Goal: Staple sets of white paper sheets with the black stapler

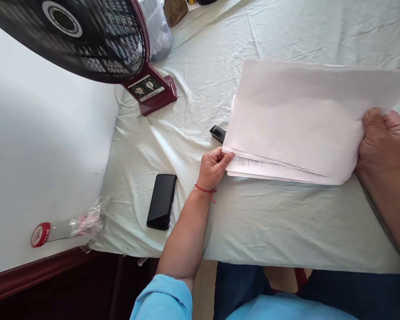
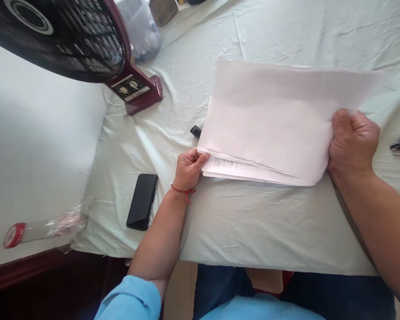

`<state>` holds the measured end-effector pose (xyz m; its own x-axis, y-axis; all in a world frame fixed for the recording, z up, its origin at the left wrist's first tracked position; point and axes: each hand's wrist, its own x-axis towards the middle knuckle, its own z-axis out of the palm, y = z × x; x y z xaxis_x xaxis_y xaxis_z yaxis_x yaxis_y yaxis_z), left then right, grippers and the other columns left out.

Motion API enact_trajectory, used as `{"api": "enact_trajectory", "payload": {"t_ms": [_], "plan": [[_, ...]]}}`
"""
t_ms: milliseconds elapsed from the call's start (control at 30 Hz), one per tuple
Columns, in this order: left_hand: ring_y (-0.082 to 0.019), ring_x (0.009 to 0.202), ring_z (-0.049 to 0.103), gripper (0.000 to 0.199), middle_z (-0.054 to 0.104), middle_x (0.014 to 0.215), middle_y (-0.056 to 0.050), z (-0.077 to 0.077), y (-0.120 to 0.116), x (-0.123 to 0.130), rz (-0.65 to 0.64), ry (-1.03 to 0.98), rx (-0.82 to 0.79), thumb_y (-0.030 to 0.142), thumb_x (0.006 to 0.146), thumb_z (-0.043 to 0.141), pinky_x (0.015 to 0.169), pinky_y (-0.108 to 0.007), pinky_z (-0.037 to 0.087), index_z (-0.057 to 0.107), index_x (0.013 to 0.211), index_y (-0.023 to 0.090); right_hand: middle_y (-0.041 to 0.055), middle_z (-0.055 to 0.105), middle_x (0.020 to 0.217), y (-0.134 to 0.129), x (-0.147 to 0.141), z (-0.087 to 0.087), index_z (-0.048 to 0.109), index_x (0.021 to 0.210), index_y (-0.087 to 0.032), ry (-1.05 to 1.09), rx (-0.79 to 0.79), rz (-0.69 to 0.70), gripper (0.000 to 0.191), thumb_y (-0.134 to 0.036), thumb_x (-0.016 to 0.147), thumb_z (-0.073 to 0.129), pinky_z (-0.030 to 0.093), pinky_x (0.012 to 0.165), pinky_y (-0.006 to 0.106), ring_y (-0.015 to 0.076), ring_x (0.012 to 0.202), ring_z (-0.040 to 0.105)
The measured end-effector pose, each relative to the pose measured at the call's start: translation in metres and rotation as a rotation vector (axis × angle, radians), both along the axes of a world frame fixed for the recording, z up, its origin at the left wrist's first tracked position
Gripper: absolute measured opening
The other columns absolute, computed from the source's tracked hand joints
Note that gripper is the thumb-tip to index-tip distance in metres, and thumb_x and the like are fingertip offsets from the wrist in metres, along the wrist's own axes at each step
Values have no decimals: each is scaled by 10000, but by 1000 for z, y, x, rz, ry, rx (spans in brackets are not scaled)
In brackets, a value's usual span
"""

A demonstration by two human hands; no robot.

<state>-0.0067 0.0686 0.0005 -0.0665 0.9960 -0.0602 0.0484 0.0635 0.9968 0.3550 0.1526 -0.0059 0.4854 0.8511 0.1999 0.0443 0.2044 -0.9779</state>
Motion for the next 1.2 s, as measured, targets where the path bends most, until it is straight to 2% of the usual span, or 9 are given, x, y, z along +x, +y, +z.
{"api": "enact_trajectory", "payload": {"t_ms": [100,233,367,533,767,967,1033,1100,1200], "plan": [[-96,583,436,551,513,626,28,-3,1,-2,30,-23,16,660,874,816,539,-254,345,591,692,191,-13,446,695,1,2,-2,525,641,-181,31,65,60,525,-557,728,880,457,646,260,106,738,514],[-93,563,447,445,535,655,33,-4,1,-4,-12,-148,23,591,834,886,543,-257,376,673,798,202,-7,504,711,-1,5,-2,596,672,-164,30,38,74,494,-547,719,905,432,617,259,84,684,464],[-91,541,470,446,569,632,31,-1,2,-3,2,-161,41,620,850,859,542,-257,381,721,865,197,-3,561,729,-5,3,5,654,734,-151,14,-3,78,519,-591,698,926,431,623,249,72,673,461],[-66,504,386,504,522,602,60,2,3,1,52,-74,16,620,800,904,503,-248,323,631,754,199,-25,490,677,-6,1,9,588,698,-168,19,-58,73,595,-644,641,941,370,565,245,65,634,388],[-81,501,359,610,483,527,42,10,0,4,45,63,65,690,916,754,497,-272,269,533,627,201,-4,531,728,-6,-1,11,602,717,-165,39,-43,93,647,-693,602,958,450,641,284,82,676,448],[-77,509,317,540,396,541,64,1,-1,-2,-4,-6,64,538,887,822,491,-253,241,497,619,200,-37,444,638,-5,2,8,515,622,-183,3,-69,80,737,-766,549,960,384,556,264,61,600,362],[-84,537,366,421,445,593,58,-6,-1,-4,-13,-31,82,477,886,821,512,-244,289,574,690,198,-14,566,699,-5,2,6,631,682,-175,34,-60,88,676,-727,525,989,453,592,288,77,621,441],[-92,572,414,343,494,652,50,-11,0,-4,14,-49,113,489,903,802,536,-235,344,652,793,201,27,720,863,-6,0,6,764,809,-182,71,-64,116,638,-656,477,1033,538,673,336,107,686,555],[-103,676,529,383,595,778,24,-11,3,0,151,-12,174,579,916,789,616,-218,447,698,941,208,73,812,1081,-9,-1,8,855,962,-219,118,-90,184,707,-575,394,1082,619,848,433,165,818,685]]}}
